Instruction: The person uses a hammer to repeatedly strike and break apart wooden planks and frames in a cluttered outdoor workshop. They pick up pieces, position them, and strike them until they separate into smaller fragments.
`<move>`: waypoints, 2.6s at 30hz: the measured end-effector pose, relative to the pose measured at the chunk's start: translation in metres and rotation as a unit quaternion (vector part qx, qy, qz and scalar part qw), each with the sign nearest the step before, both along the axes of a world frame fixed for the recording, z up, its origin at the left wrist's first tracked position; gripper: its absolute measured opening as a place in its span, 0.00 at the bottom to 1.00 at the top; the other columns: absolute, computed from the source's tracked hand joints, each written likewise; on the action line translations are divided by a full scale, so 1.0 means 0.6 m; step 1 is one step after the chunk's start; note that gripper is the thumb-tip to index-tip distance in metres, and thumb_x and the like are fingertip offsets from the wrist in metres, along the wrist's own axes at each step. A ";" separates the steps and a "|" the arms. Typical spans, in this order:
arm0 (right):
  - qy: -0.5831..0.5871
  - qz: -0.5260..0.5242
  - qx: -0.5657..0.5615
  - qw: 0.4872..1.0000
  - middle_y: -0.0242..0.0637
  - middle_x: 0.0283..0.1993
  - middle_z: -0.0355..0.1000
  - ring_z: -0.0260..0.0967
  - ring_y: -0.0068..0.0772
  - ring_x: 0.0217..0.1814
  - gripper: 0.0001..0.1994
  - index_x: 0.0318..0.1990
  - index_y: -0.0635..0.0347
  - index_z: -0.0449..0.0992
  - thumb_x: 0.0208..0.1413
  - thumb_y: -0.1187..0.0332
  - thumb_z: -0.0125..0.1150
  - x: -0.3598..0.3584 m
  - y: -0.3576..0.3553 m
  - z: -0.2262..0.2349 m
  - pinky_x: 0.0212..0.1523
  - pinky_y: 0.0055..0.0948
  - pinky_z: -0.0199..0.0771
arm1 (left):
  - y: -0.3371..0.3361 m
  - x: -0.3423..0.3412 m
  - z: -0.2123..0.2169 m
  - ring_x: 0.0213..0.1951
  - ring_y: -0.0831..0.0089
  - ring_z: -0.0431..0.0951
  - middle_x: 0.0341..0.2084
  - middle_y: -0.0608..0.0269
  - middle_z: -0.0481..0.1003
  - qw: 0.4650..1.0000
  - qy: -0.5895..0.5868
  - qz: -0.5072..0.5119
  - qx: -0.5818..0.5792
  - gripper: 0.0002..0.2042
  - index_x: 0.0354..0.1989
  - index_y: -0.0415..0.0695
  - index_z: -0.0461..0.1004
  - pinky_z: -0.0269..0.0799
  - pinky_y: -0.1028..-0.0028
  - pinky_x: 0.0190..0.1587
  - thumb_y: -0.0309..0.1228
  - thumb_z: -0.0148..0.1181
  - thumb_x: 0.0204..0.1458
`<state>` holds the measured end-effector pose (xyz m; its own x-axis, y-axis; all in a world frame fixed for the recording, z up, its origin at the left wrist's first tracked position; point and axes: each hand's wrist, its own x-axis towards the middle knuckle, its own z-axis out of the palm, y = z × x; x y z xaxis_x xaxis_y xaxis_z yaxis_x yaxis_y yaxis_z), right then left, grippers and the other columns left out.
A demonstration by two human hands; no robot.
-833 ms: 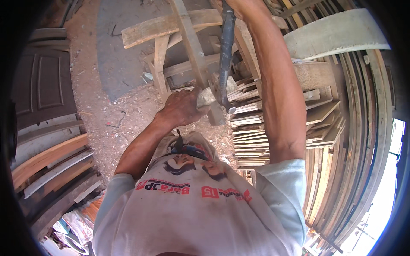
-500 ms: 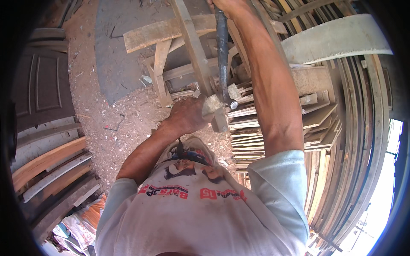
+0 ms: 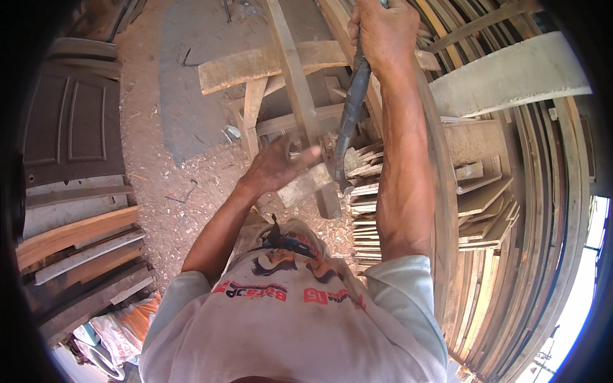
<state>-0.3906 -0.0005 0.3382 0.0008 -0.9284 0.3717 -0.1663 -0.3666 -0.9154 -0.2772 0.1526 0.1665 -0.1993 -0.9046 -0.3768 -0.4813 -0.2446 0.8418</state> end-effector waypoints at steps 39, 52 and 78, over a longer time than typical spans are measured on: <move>-0.057 0.048 -0.046 0.996 0.27 0.19 0.62 0.59 0.16 0.16 0.05 0.33 0.64 0.70 0.60 0.73 0.57 -0.061 0.063 -0.047 0.16 0.25 0.60 | -0.236 -0.085 -0.147 0.60 0.38 0.69 0.62 0.28 0.58 0.937 -0.081 0.334 -0.055 0.46 0.75 0.44 0.39 0.68 0.53 0.63 0.37 0.66 0.54; -0.032 0.019 0.009 0.999 0.29 0.17 0.63 0.59 0.17 0.15 0.06 0.35 0.64 0.70 0.60 0.70 0.55 -0.022 0.043 -0.001 0.16 0.24 0.58 | -0.234 -0.080 -0.127 0.60 0.35 0.68 0.61 0.26 0.57 0.946 -0.030 0.320 -0.045 0.48 0.74 0.41 0.38 0.68 0.53 0.62 0.40 0.65 0.53; -0.144 0.061 0.002 0.988 0.29 0.21 0.64 0.62 0.18 0.15 0.15 0.36 0.61 0.70 0.65 0.58 0.61 -0.061 -0.051 -0.042 0.14 0.22 0.60 | -0.329 -0.056 -0.106 0.69 0.44 0.52 0.67 0.44 0.51 0.946 -0.227 0.228 -0.041 0.53 0.72 0.33 0.44 0.53 0.53 0.70 0.44 0.72 0.45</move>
<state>-0.4272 -0.0311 0.3129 0.0076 -0.9297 0.3683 0.1471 -0.3632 -0.9200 -0.3106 -0.0448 0.1027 0.3851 -0.8870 -0.2548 -0.6578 -0.4575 0.5984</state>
